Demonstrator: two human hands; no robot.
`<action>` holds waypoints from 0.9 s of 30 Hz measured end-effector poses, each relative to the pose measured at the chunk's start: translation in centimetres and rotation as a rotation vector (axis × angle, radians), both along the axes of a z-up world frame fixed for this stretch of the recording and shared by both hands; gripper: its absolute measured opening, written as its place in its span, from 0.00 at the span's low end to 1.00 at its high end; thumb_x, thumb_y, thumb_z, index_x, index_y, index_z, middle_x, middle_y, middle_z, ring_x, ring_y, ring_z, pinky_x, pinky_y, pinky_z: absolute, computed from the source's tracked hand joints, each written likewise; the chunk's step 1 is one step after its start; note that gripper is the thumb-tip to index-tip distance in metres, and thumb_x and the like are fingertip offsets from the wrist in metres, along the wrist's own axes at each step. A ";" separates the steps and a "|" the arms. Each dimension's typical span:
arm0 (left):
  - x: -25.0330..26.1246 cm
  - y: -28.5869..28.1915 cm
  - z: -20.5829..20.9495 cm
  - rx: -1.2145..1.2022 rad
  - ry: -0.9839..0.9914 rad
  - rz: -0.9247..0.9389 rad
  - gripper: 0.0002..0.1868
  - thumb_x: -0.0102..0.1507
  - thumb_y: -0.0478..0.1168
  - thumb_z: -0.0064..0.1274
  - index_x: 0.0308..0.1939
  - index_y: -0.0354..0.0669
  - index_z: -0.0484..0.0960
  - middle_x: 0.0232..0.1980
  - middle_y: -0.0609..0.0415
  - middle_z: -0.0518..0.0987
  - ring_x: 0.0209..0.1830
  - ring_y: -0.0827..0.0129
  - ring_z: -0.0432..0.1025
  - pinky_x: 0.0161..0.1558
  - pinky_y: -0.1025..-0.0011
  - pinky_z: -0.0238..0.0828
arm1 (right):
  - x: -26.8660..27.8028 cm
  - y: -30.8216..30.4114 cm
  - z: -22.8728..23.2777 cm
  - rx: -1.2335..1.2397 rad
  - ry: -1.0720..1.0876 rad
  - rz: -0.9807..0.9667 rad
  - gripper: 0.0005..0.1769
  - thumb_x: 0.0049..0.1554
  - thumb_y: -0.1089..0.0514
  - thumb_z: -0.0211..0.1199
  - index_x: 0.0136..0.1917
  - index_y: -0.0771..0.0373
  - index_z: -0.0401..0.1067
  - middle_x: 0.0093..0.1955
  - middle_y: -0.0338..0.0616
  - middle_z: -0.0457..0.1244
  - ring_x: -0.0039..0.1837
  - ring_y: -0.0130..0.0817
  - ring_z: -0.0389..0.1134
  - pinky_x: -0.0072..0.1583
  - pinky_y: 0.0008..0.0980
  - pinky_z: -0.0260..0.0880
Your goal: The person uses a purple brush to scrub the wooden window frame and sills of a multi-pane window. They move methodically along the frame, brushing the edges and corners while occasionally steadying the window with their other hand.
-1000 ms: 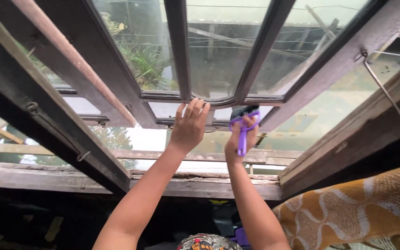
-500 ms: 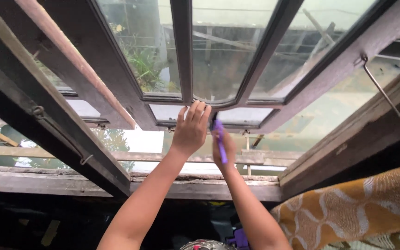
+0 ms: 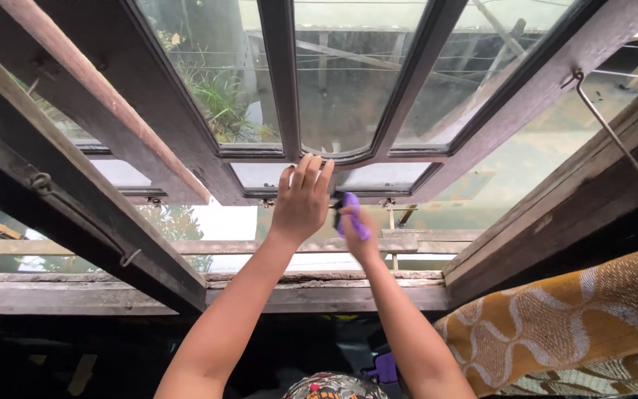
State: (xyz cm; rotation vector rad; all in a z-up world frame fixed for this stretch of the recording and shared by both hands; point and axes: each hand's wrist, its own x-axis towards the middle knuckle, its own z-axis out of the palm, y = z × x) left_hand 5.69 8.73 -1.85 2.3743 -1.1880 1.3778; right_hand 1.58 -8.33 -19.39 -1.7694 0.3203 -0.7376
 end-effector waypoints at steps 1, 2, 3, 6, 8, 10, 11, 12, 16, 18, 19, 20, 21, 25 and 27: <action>-0.2 0.0 -0.1 0.001 -0.002 0.002 0.29 0.61 0.42 0.54 0.68 0.48 0.71 0.64 0.48 0.68 0.71 0.58 0.59 0.65 0.56 0.57 | -0.9 0.2 1.1 0.001 -0.002 0.002 0.11 0.58 0.64 0.61 0.52 0.56 0.79 0.47 0.53 0.69 0.52 0.48 0.72 0.55 0.46 0.71; -0.3 -0.1 -0.1 -0.005 0.004 0.006 0.30 0.61 0.42 0.54 0.69 0.49 0.70 0.64 0.48 0.68 0.71 0.57 0.59 0.65 0.55 0.57 | -1.7 0.1 2.4 0.063 0.063 -0.132 0.10 0.58 0.63 0.59 0.51 0.55 0.78 0.48 0.54 0.69 0.52 0.48 0.72 0.55 0.47 0.71; -0.3 -0.2 -0.2 -0.011 0.009 0.010 0.31 0.61 0.42 0.53 0.70 0.50 0.69 0.65 0.48 0.67 0.71 0.56 0.58 0.65 0.55 0.57 | -2.4 0.0 3.7 0.126 0.128 -0.266 0.09 0.58 0.63 0.57 0.50 0.55 0.76 0.48 0.54 0.69 0.52 0.49 0.73 0.55 0.49 0.71; -0.4 -0.4 -0.5 -0.004 0.010 0.007 0.34 0.60 0.43 0.53 0.72 0.48 0.67 0.66 0.45 0.66 0.73 0.54 0.56 0.66 0.54 0.55 | -0.6 0.7 2.7 -0.139 -0.070 -0.207 0.10 0.57 0.63 0.59 0.50 0.55 0.78 0.47 0.53 0.67 0.55 0.55 0.70 0.60 0.44 0.68; -0.3 -1.1 -1.0 0.012 0.011 0.008 0.38 0.58 0.45 0.55 0.72 0.46 0.65 0.67 0.44 0.65 0.74 0.53 0.56 0.67 0.54 0.54 | -0.3 2.2 3.8 -0.140 -0.017 -0.109 0.11 0.56 0.63 0.59 0.52 0.58 0.77 0.47 0.57 0.67 0.55 0.58 0.70 0.59 0.49 0.68; -0.2 -1.7 -1.4 0.029 0.009 0.004 0.42 0.55 0.46 0.58 0.73 0.45 0.64 0.68 0.43 0.65 0.74 0.53 0.56 0.68 0.54 0.53 | -0.3 2.0 3.8 -0.138 0.031 -0.015 0.13 0.55 0.63 0.59 0.53 0.61 0.76 0.46 0.60 0.68 0.54 0.61 0.70 0.58 0.53 0.68; -0.2 -1.9 -1.6 0.030 0.010 0.000 0.43 0.55 0.46 0.57 0.74 0.44 0.63 0.69 0.43 0.65 0.75 0.53 0.56 0.68 0.54 0.53 | -0.4 1.1 3.1 -0.134 0.008 -0.044 0.12 0.57 0.62 0.59 0.53 0.60 0.77 0.47 0.61 0.68 0.56 0.62 0.70 0.58 0.53 0.68; -0.1 -1.9 -1.7 0.031 0.013 -0.003 0.44 0.55 0.46 0.57 0.74 0.43 0.63 0.69 0.42 0.64 0.75 0.53 0.55 0.68 0.54 0.53 | -0.4 0.3 2.5 -0.128 -0.016 -0.072 0.12 0.59 0.62 0.58 0.53 0.59 0.78 0.48 0.62 0.68 0.57 0.64 0.69 0.58 0.53 0.68; -0.3 -1.8 -1.0 0.021 -0.004 -0.013 0.36 0.61 0.41 0.50 0.75 0.44 0.63 0.68 0.43 0.64 0.73 0.55 0.56 0.66 0.57 0.56 | -2.5 -0.7 2.8 -0.051 0.028 -0.316 0.12 0.58 0.62 0.54 0.53 0.59 0.75 0.49 0.64 0.67 0.57 0.63 0.69 0.61 0.56 0.66; -0.3 -2.1 -1.2 0.013 0.035 -0.014 0.39 0.60 0.41 0.50 0.76 0.47 0.61 0.67 0.45 0.65 0.72 0.55 0.57 0.63 0.58 0.57 | -1.3 -1.3 1.2 -0.104 -0.002 -0.270 0.11 0.60 0.59 0.57 0.55 0.52 0.75 0.49 0.52 0.67 0.56 0.53 0.70 0.62 0.49 0.67; -0.4 -2.3 -1.3 0.015 0.036 -0.013 0.39 0.60 0.41 0.50 0.76 0.47 0.61 0.67 0.45 0.65 0.72 0.55 0.57 0.63 0.58 0.57 | -1.3 -0.1 2.5 -0.102 -0.001 -0.269 0.11 0.60 0.59 0.57 0.55 0.52 0.75 0.49 0.52 0.67 0.56 0.53 0.70 0.62 0.49 0.67; -0.4 -2.5 -1.3 0.021 0.041 0.007 0.42 0.57 0.43 0.54 0.76 0.48 0.61 0.67 0.45 0.64 0.72 0.55 0.56 0.63 0.58 0.57 | -1.1 1.2 3.8 -0.144 0.041 -0.172 0.12 0.60 0.58 0.57 0.56 0.55 0.74 0.50 0.56 0.67 0.57 0.58 0.69 0.61 0.53 0.67; -0.4 -2.7 -1.4 0.027 0.045 0.028 0.46 0.53 0.45 0.58 0.76 0.49 0.61 0.67 0.46 0.64 0.73 0.55 0.56 0.63 0.58 0.58 | -1.0 2.5 5.1 -0.186 0.081 -0.075 0.13 0.60 0.58 0.57 0.58 0.59 0.73 0.51 0.59 0.67 0.59 0.63 0.68 0.60 0.56 0.67; -0.7 -2.6 -1.2 0.024 0.050 0.022 0.45 0.54 0.45 0.57 0.76 0.49 0.62 0.67 0.46 0.65 0.72 0.55 0.57 0.61 0.59 0.58 | -1.0 0.9 2.1 -0.253 0.111 -0.007 0.12 0.60 0.57 0.59 0.57 0.56 0.75 0.52 0.55 0.68 0.58 0.61 0.69 0.59 0.56 0.68; -1.0 -2.5 -0.8 0.008 0.073 0.020 0.38 0.59 0.41 0.51 0.76 0.50 0.63 0.66 0.47 0.65 0.71 0.57 0.57 0.59 0.61 0.59 | -2.4 -0.9 1.6 -0.218 0.086 -0.218 0.12 0.64 0.56 0.53 0.57 0.53 0.74 0.51 0.53 0.67 0.57 0.55 0.70 0.61 0.51 0.68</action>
